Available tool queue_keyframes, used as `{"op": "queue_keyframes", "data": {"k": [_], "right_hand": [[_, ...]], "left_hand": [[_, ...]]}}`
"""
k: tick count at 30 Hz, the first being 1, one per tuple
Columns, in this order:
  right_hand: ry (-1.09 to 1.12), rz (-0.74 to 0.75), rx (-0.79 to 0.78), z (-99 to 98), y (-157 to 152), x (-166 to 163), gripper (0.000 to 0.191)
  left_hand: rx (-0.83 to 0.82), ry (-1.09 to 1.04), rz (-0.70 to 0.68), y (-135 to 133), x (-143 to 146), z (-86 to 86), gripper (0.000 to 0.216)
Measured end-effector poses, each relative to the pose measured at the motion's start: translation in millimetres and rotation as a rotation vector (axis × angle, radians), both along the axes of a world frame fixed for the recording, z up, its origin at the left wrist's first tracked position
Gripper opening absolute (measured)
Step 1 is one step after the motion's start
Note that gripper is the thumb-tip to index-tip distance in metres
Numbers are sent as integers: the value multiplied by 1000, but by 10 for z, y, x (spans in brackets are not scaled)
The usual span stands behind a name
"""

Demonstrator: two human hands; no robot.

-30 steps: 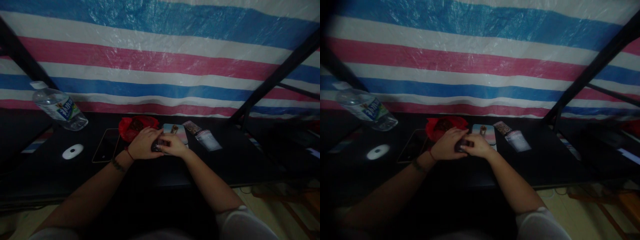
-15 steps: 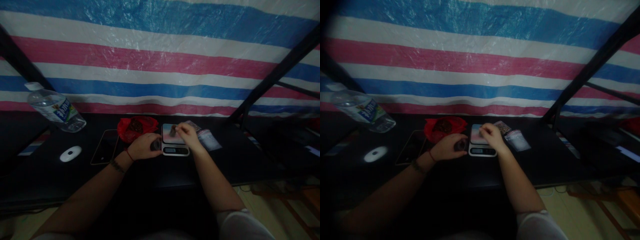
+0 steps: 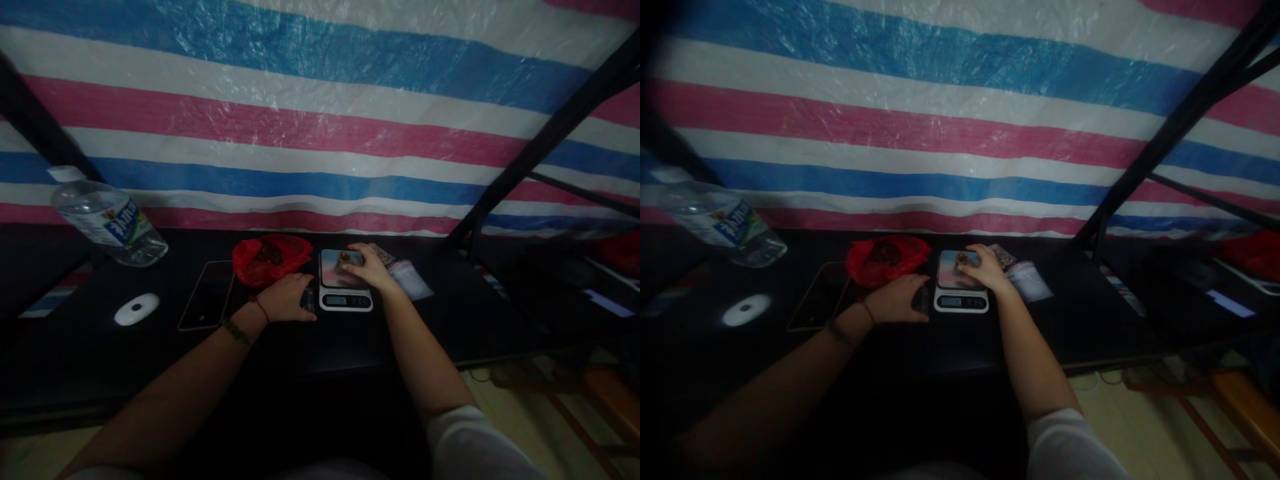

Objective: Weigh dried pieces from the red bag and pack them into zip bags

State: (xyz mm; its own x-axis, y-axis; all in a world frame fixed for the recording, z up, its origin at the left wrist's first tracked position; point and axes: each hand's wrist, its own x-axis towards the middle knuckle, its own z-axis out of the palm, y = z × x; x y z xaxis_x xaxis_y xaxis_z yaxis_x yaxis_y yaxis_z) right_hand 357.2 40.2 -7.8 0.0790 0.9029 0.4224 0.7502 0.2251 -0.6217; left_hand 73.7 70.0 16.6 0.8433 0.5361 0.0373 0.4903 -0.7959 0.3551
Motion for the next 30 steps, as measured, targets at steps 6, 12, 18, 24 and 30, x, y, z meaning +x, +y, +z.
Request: {"op": "queue_keyframes", "data": {"k": [6, 12, 18, 24, 30], "right_hand": [[-32, -8, 0, -68, 44, 1, 45], [-23, -3, 22, -44, 56, -14, 38], [275, 86, 24, 92, -41, -242, 41], [460, 339, -63, 236, -208, -619, 46], [471, 333, -93, 307, -287, -729, 37]], "left_hand": [[64, 24, -51, 29, -28, -7, 66], [-24, -56, -37, 29, -46, 89, 43], [-289, -399, 32, 21, 11, 51, 41], [-166, -644, 88, 35, 66, -83, 72], [-71, -641, 85, 27, 66, -65, 69]]}}
